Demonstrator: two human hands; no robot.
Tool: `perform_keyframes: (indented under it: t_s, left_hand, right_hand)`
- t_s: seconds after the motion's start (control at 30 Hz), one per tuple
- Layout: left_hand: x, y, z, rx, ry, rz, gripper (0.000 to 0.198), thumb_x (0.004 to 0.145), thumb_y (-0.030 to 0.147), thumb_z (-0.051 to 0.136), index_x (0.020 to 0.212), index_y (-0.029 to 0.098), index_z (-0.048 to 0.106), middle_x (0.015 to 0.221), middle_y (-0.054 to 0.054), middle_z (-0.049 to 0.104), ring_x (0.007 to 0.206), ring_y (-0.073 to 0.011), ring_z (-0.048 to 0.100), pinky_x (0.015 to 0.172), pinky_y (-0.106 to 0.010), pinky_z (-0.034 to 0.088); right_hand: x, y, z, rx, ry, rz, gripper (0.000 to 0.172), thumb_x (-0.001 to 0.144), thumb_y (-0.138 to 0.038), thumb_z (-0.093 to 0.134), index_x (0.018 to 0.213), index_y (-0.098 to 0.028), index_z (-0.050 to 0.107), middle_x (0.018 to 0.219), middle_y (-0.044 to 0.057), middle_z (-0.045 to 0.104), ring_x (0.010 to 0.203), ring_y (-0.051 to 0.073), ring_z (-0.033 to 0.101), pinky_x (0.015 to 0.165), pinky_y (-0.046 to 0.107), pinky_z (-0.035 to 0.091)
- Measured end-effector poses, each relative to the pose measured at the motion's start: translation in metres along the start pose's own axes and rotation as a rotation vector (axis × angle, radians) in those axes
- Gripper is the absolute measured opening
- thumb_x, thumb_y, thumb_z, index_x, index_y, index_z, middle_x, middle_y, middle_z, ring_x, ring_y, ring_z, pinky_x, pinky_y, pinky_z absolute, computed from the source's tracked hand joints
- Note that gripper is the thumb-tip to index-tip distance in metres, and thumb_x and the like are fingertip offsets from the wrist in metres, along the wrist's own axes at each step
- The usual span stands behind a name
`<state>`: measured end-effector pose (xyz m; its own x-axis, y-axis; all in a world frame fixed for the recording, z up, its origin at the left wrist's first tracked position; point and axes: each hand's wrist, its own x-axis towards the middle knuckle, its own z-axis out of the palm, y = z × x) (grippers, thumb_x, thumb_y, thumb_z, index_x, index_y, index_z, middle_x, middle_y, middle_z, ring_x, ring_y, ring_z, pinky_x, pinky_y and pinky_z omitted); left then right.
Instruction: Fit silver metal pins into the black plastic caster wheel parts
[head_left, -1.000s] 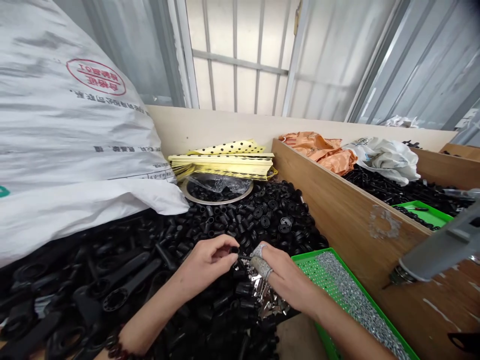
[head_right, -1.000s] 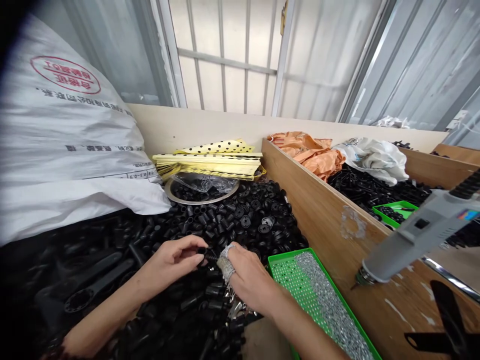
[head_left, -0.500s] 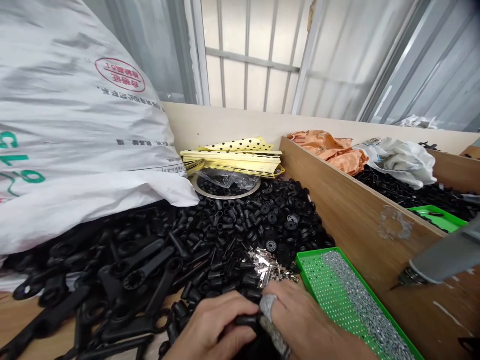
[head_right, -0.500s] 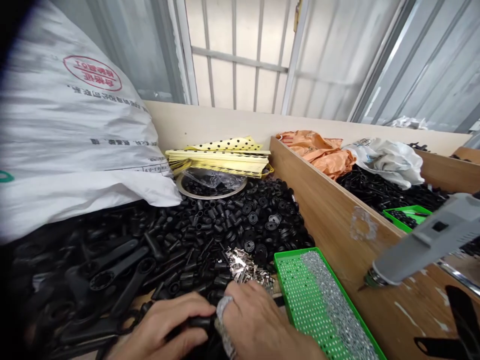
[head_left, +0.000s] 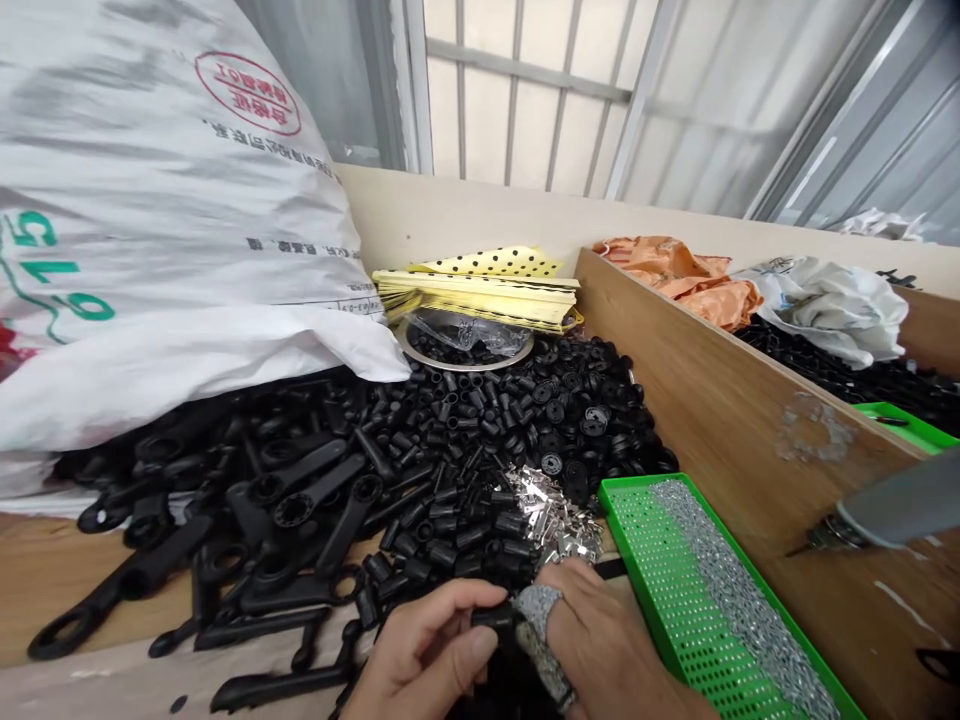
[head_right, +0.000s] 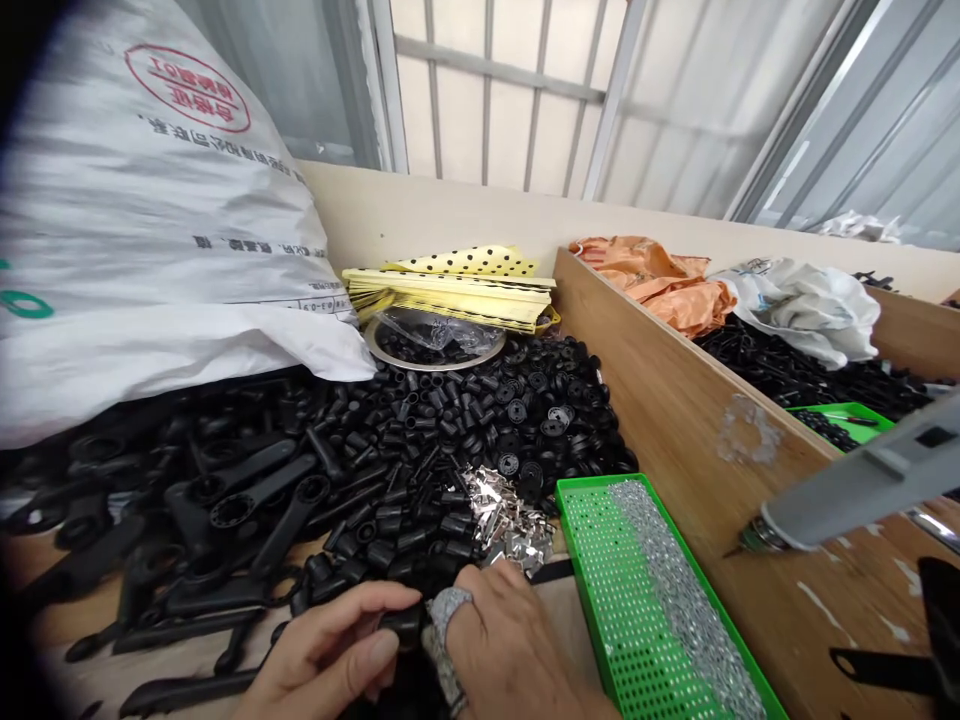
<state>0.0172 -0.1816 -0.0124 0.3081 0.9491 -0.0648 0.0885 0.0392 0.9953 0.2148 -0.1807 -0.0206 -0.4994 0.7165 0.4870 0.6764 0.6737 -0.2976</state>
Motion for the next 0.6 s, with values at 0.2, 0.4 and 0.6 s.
perform_keyframes:
  t_s: [0.2, 0.4, 0.6]
  left_hand:
    - [0.003, 0.009, 0.007, -0.151, 0.005, -0.099, 0.034, 0.075, 0.052, 0.065, 0.093, 0.022, 0.07, 0.06, 0.004, 0.057, 0.056, -0.0114, 0.055, 0.053, -0.019, 0.046]
    - [0.001, 0.015, 0.008, -0.105, 0.02, -0.052, 0.022, 0.08, 0.041, 0.063, 0.093, 0.024, 0.07, 0.059, 0.004, 0.059, 0.055, -0.0116, 0.056, 0.054, -0.019, 0.047]
    - [0.002, 0.014, 0.005, 0.286, 0.025, 0.42, 0.019, 0.088, 0.024, 0.054, 0.102, 0.03, 0.066, 0.088, -0.002, 0.069, 0.078, -0.0182, 0.064, 0.069, -0.024, 0.052]
  right_hand:
    - [0.006, -0.008, -0.021, 0.294, -0.22, 0.136, 0.018, 0.071, -0.008, 0.041, 0.083, -0.02, 0.047, 0.087, 0.007, 0.054, 0.078, 0.021, 0.05, 0.069, 0.032, 0.041]
    - [0.016, -0.01, -0.03, 0.367, -0.212, 0.164, 0.014, 0.079, -0.013, 0.035, 0.079, -0.022, 0.046, 0.08, 0.006, 0.056, 0.075, 0.022, 0.052, 0.068, 0.033, 0.043]
    - [-0.006, -0.012, -0.019, 0.538, -0.241, 0.415, 0.025, 0.086, -0.015, 0.039, 0.107, -0.023, 0.051, 0.106, 0.007, 0.06, 0.098, 0.023, 0.056, 0.084, 0.033, 0.045]
